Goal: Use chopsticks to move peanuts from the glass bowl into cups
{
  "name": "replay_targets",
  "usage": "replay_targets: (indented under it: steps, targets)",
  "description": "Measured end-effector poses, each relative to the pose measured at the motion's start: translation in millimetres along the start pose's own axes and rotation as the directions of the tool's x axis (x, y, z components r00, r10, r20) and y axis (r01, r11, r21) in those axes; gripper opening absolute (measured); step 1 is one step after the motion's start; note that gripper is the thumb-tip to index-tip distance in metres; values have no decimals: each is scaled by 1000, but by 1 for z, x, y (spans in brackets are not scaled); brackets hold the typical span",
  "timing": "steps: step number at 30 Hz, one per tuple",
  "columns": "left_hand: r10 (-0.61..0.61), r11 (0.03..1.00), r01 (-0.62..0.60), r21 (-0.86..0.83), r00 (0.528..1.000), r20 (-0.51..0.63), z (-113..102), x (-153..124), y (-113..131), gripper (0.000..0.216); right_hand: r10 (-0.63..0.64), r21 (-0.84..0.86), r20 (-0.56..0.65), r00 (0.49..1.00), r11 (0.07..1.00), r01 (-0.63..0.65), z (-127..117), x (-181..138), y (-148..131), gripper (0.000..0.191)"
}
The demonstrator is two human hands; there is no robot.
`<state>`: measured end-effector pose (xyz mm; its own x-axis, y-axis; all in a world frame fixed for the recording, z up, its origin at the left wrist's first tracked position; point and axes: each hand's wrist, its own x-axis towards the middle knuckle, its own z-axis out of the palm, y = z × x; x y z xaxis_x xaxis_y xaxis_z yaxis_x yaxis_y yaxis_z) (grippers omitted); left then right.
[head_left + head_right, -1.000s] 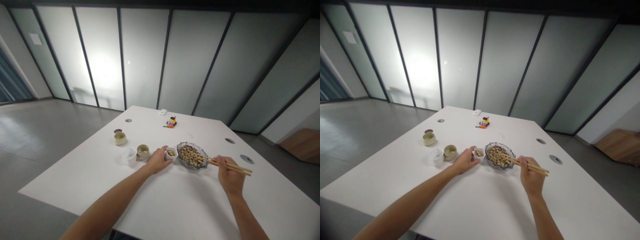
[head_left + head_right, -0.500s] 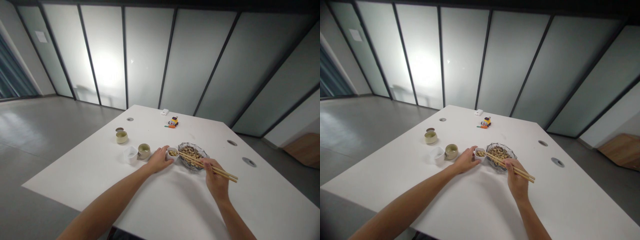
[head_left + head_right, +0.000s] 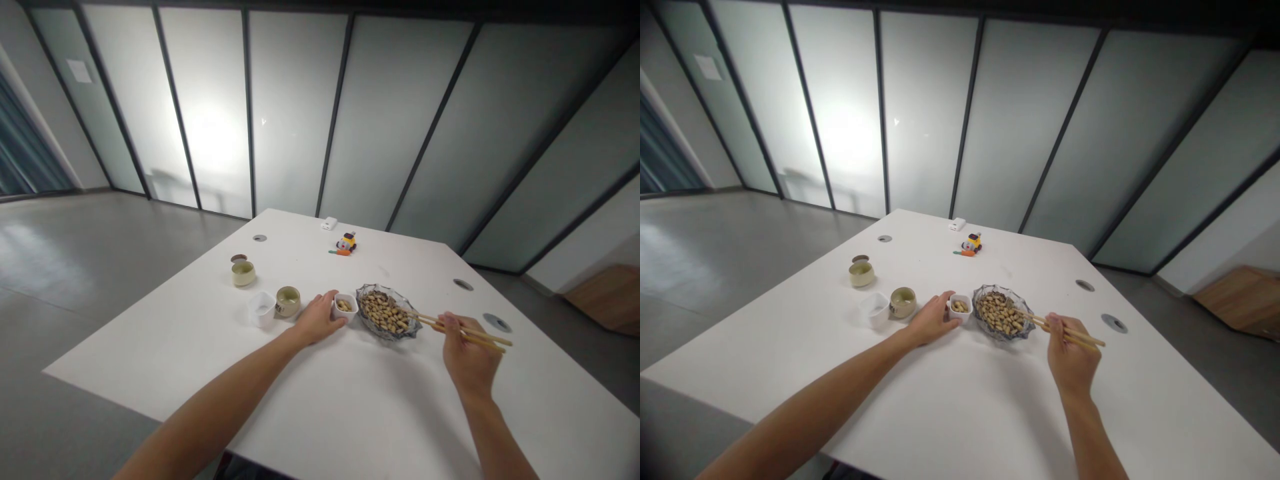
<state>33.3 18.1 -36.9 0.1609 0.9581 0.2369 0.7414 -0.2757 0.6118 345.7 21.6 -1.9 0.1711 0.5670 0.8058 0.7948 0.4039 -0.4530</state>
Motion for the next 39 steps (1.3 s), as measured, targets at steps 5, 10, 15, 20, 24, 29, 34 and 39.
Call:
replay_targets:
  steps: [5, 10, 15, 20, 24, 29, 34, 39]
  targets:
    - [1, 1000, -1, -7, 1000, -1, 0, 1, -1, 61, -67, -34, 42, 997, 997, 68, 1, -1, 1, 63]
    - [-3, 1000, 3, -15, 1000, 4, 1, 1, -1, 64, -99, -28, 47, 994, 995, 101, 1, -1, 1, 61]
    - [-4, 1000, 4, -9, 1000, 8, 0, 1, 0, 62, -152, 42, 139, 979, 988, 147, 4, 0, 1, 60]
    - [-8, 1000, 8, -10, 1000, 7, 0, 1, 1, 60, -149, 57, 168, 975, 988, 141, 4, 0, -1, 61]
    - [-8, 1000, 8, -17, 1000, 9, 0, 1, 1, 61, -138, 48, 153, 979, 990, 132, 2, 0, -2, 61]
    - [-7, 1000, 7, -11, 1000, 16, -1, 1, 1, 62, -85, 65, 111, 990, 995, 78, 0, 1, -3, 57]
    - [-22, 1000, 22, -8, 1000, 12, -1, 1, 1, 63, 102, 154, 78, 992, 982, -113, 3, -1, -4, 60]
    - [0, 1000, 0, -9, 1000, -5, 3, 2, -3, 61, 360, 542, 214, 908, 730, -416, 18, -14, -19, 49]
